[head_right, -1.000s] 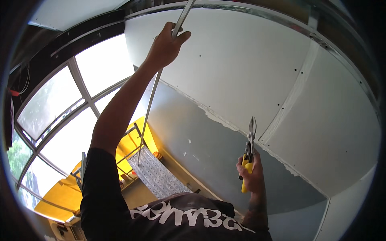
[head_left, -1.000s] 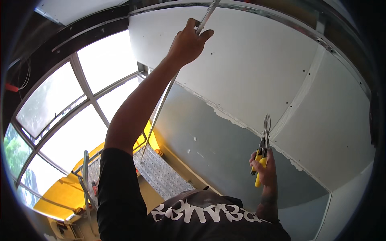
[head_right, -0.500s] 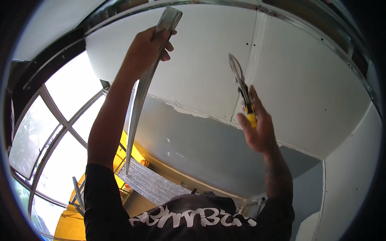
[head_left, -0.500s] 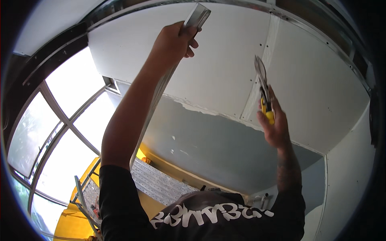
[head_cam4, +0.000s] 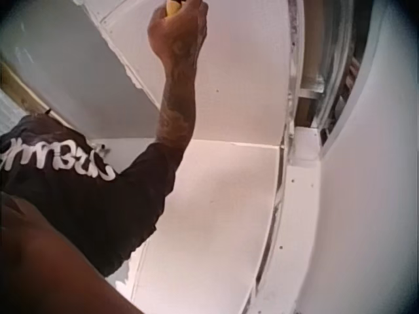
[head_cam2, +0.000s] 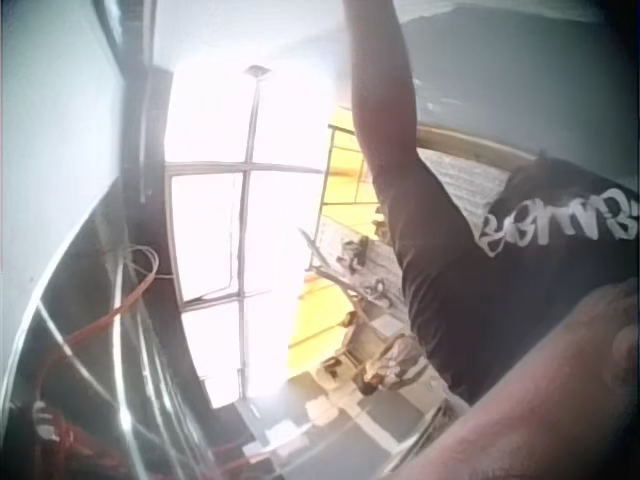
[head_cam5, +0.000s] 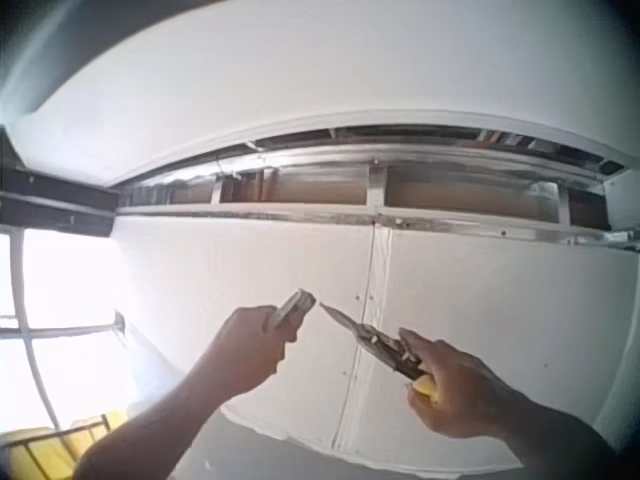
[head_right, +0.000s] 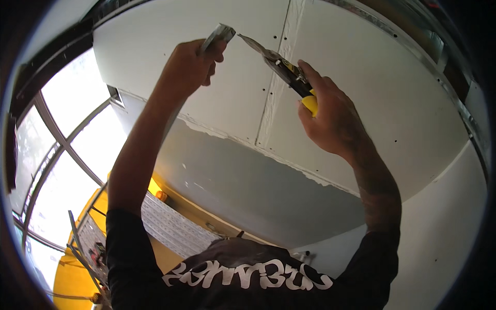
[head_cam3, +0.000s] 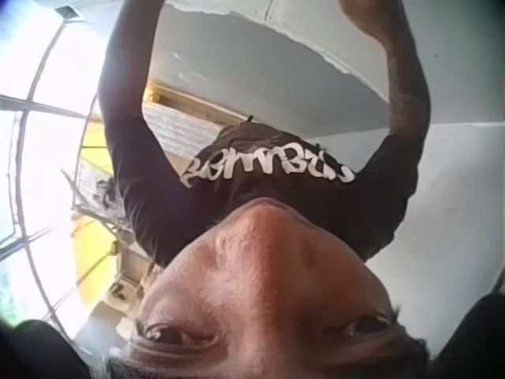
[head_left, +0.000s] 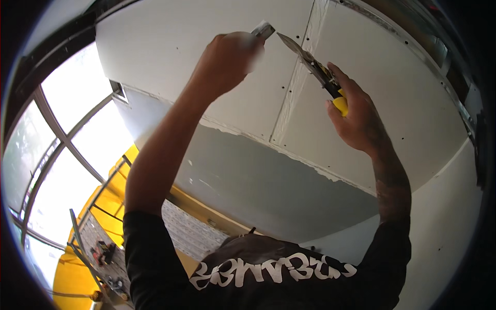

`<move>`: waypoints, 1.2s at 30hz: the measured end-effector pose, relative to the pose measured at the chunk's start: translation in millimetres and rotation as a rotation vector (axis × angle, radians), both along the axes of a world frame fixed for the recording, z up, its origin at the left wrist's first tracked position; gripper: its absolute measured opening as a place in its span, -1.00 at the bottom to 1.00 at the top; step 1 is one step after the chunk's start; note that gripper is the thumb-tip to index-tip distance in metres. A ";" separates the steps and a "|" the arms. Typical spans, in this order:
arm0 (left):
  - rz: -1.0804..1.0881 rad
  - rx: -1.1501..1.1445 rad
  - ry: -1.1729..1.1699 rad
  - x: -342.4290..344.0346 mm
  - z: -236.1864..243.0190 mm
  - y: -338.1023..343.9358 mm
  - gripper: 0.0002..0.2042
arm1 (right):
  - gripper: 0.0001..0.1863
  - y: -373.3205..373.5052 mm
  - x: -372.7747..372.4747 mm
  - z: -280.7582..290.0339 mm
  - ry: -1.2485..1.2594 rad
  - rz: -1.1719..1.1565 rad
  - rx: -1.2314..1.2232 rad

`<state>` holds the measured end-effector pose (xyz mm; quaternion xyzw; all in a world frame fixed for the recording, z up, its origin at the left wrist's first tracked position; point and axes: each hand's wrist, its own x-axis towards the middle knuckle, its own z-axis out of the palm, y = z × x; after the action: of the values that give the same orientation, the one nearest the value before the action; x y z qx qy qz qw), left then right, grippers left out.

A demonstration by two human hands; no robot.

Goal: The person trims a metal track using snips and then fits it into a curved track along the top of a wall.

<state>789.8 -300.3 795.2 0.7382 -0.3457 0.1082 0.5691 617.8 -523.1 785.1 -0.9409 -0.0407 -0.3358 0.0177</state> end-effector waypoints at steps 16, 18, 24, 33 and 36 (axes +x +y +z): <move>0.322 0.086 -0.054 -31.8 -23.6 -52.3 -0.34 | -0.34 -49.6 0.2 -26.7 0.076 0.222 0.166; 0.343 0.091 -0.052 -33.7 -26.0 -54.9 -0.33 | -0.34 -51.2 -3.5 -27.0 0.075 0.193 0.140; 0.389 0.121 -0.054 -47.0 -35.3 -69.7 -0.33 | -0.34 -62.3 -6.5 -37.1 0.037 0.235 0.127; 0.328 0.220 -0.011 -48.4 -39.1 -74.0 -0.41 | -0.35 -72.8 -22.9 -19.9 0.437 0.165 0.362; 0.189 0.168 -0.331 -21.5 -51.6 -66.9 -0.44 | -0.37 -81.4 -12.0 -44.9 0.326 0.354 0.417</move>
<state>768.2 -367.3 743.6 0.7844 -0.3714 0.2515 0.4284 605.7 -604.5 740.2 -0.9368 -0.1305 -0.1733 0.2744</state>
